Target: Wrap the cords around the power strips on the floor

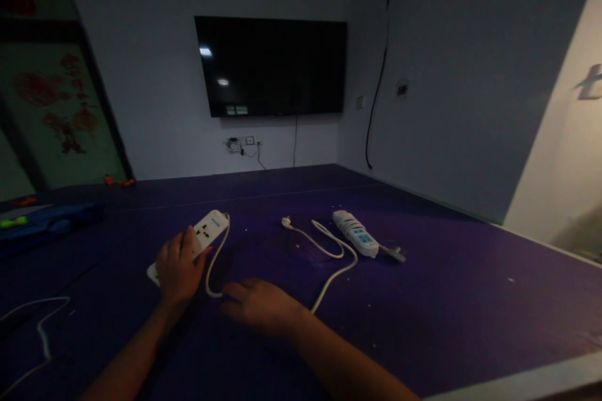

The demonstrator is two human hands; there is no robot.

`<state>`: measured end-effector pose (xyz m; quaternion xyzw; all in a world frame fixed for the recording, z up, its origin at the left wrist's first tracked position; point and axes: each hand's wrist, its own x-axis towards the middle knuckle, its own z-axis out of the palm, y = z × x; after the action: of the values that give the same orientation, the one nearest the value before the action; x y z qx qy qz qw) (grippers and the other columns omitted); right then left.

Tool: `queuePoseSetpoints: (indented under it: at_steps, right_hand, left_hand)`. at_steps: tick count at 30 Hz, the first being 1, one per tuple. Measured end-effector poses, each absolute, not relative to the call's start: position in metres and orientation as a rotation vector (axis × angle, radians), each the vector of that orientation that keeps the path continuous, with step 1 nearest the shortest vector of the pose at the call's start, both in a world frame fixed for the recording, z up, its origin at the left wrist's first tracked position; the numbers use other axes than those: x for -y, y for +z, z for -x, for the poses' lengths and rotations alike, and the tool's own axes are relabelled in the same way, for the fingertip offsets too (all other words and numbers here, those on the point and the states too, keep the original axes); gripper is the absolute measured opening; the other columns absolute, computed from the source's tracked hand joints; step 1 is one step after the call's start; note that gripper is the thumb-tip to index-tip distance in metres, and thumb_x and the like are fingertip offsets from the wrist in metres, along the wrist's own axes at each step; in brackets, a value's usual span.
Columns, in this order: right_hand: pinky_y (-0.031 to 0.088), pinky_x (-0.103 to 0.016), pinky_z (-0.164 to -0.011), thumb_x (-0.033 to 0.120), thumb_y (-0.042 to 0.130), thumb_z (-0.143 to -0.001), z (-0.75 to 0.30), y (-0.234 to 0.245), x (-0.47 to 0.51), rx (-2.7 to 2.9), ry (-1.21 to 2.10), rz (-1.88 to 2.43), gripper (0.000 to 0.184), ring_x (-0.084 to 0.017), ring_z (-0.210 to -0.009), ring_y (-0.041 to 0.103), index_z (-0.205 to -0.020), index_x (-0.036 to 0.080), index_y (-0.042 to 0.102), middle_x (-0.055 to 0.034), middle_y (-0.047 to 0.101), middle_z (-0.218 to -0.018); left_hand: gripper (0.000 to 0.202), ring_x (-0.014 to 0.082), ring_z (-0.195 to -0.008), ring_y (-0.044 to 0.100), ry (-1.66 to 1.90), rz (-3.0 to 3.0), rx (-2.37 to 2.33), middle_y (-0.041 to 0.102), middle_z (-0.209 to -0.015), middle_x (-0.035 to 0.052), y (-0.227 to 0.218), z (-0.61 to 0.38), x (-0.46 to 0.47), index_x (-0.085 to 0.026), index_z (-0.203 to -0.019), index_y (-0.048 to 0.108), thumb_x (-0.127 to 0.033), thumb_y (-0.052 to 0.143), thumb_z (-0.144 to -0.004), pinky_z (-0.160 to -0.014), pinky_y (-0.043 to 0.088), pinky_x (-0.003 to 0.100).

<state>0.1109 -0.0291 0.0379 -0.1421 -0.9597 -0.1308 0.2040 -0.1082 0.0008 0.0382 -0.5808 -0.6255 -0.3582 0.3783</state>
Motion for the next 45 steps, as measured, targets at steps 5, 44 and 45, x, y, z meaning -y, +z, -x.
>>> queuePoseSetpoints:
  at_steps: [5, 44, 45]
  right_hand:
    - [0.050, -0.030, -0.078, 0.022, 0.041, -0.093, -0.115, 0.042, 0.028, 2.514, -0.476, 0.389, 0.024, -0.017, -0.094, 0.059, -0.110, 0.020, 0.058, -0.0087, 0.061, -0.113]
    - [0.048, -0.030, -0.071, 0.016, 0.041, -0.084, -0.169, 0.044, -0.050, 1.569, -0.024, 0.846, 0.026, -0.017, -0.074, 0.061, -0.093, 0.017, 0.066, -0.0071, 0.068, -0.084]
    - [0.048, -0.030, -0.071, 0.016, 0.041, -0.084, -0.168, 0.043, -0.050, 1.580, -0.004, 0.838, 0.027, -0.017, -0.073, 0.061, -0.093, 0.017, 0.066, -0.0071, 0.068, -0.084]
  left_hand:
    - [0.055, 0.0318, -0.100, 0.048, -0.798, 1.577, 1.626, 0.056, -0.112, 0.0191, 0.034, 0.122, -0.007, -0.008, -0.129, 0.045, -0.043, 0.038, -0.088, -0.086, 0.038, 0.045]
    - [0.080, 0.0283, -0.112, 0.049, -1.259, 2.222, 1.019, 0.055, -0.122, 0.0150, 0.034, 0.050, 0.040, -0.020, -0.145, 0.002, -0.044, 0.049, -0.085, -0.090, 0.041, 0.044]
    - [0.079, 0.0281, -0.111, 0.050, -1.290, 2.202, 1.047, 0.056, -0.121, 0.0148, 0.034, 0.049, 0.040, -0.020, -0.145, 0.005, -0.044, 0.051, -0.084, -0.089, 0.042, 0.044]
